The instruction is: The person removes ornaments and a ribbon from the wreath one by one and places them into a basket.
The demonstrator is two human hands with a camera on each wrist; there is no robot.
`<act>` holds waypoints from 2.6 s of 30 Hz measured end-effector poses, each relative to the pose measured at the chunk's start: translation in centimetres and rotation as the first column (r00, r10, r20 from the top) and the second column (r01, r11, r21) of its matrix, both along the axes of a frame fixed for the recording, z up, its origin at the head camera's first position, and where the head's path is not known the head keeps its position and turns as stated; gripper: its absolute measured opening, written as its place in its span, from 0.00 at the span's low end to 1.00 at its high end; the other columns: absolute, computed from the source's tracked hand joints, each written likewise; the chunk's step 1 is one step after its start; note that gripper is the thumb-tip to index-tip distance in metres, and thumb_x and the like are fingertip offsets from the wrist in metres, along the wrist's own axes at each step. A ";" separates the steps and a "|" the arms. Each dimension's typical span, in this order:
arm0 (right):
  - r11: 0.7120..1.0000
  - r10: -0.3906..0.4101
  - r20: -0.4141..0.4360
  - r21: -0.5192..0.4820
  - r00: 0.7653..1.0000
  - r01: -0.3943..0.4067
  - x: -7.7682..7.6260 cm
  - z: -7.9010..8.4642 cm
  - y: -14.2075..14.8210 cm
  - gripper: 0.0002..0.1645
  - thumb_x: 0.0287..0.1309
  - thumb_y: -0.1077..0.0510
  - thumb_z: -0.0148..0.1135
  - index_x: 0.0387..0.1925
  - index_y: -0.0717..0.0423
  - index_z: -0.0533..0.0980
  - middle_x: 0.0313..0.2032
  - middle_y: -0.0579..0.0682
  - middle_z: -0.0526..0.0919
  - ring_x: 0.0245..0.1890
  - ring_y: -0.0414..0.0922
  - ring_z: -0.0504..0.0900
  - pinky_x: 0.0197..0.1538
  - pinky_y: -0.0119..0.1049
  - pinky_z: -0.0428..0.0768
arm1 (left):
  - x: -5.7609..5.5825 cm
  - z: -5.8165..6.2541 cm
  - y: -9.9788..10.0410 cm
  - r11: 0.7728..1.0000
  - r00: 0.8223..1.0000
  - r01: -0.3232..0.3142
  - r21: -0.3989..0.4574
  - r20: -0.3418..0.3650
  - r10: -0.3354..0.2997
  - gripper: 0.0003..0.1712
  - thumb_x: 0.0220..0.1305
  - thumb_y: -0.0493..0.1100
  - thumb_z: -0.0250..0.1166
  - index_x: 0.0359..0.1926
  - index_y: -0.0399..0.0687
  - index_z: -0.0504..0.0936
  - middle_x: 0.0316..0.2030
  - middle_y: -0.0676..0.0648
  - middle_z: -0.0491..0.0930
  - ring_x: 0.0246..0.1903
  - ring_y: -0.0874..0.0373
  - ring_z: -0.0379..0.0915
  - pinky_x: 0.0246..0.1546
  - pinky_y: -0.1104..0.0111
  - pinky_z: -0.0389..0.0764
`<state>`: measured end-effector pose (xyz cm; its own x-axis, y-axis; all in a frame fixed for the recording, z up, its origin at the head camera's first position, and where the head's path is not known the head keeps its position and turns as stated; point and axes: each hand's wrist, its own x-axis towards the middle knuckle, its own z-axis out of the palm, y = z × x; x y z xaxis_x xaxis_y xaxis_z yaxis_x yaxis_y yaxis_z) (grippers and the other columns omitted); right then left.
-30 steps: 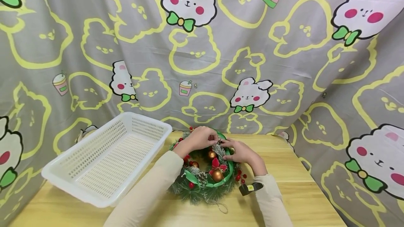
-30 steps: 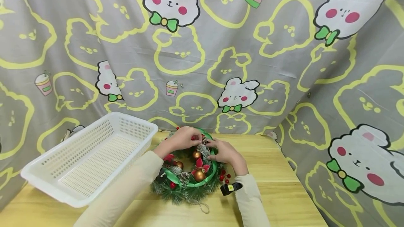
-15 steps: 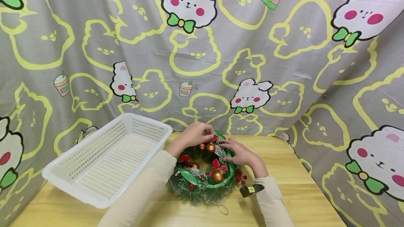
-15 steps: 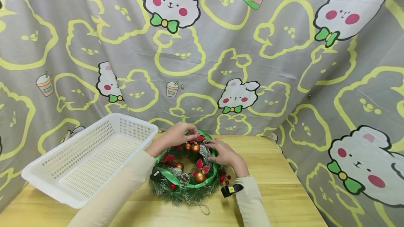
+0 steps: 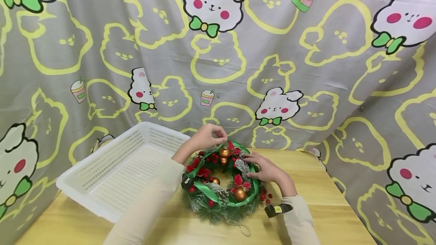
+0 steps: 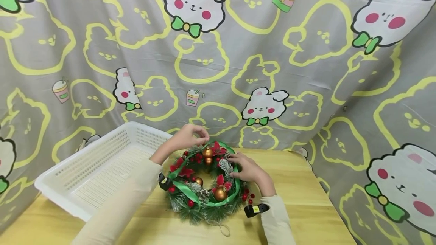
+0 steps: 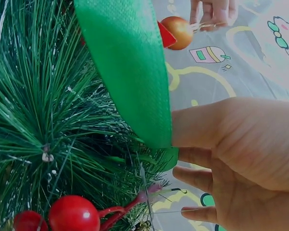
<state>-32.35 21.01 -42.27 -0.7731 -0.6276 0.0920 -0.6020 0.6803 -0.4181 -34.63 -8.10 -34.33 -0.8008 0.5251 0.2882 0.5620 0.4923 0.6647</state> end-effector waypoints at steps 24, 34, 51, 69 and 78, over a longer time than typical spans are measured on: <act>1.000 -0.012 0.012 0.012 1.000 0.012 0.4 0.2 -0.4 0.32 0.64 0.57 0.69 0.67 0.64 0.73 0.73 0.66 0.66 0.75 0.71 0.54 0.69 0.69 0.62 | -1.3 0.0 -15.0 0.875 0.885 -0.412 0.255 -0.115 0.450 0.08 0.70 0.41 0.65 0.41 0.39 0.84 0.39 0.39 0.86 0.41 0.49 0.81 0.49 0.57 0.78; 1.000 -0.014 0.021 0.001 1.000 0.013 0.4 0.2 -0.5 0.33 0.64 0.58 0.68 0.68 0.64 0.72 0.73 0.66 0.66 0.75 0.72 0.54 0.70 0.68 0.62 | -1.9 -3.4 -18.9 0.773 0.743 -0.625 0.108 -0.221 0.632 0.08 0.71 0.42 0.61 0.41 0.42 0.81 0.44 0.38 0.83 0.49 0.41 0.77 0.50 0.47 0.76; 1.000 -0.008 0.024 0.008 1.000 0.008 0.1 -0.1 -0.3 0.33 0.65 0.57 0.68 0.68 0.65 0.72 0.73 0.66 0.65 0.75 0.72 0.55 0.70 0.67 0.62 | -2.7 -9.3 -22.0 0.658 0.590 -0.749 -0.080 -0.531 0.607 0.07 0.71 0.36 0.57 0.38 0.34 0.76 0.37 0.33 0.79 0.39 0.35 0.73 0.39 0.45 0.76; 1.000 -0.003 0.007 0.004 1.000 0.003 0.3 -0.3 -0.4 0.32 0.65 0.58 0.68 0.67 0.65 0.73 0.72 0.66 0.66 0.74 0.71 0.58 0.69 0.67 0.65 | -2.5 -12.0 -22.8 0.611 0.581 -0.780 -0.131 -0.513 0.632 0.08 0.68 0.38 0.59 0.36 0.34 0.77 0.36 0.33 0.78 0.41 0.34 0.74 0.40 0.43 0.75; 1.000 -0.019 0.024 0.001 1.000 0.019 0.3 -0.2 -0.4 0.32 0.65 0.57 0.68 0.67 0.64 0.73 0.73 0.66 0.65 0.74 0.70 0.58 0.69 0.66 0.65 | -2.3 -11.7 -22.6 0.630 0.604 -0.763 -0.145 -0.507 0.615 0.08 0.69 0.38 0.61 0.38 0.35 0.78 0.38 0.33 0.78 0.41 0.34 0.73 0.41 0.44 0.75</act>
<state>-32.09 20.64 -42.52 -0.7866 -0.6131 0.0727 -0.5790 0.6917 -0.4318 -36.90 -30.73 -46.07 -0.8178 -0.0251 0.5749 0.1169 0.9709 0.2088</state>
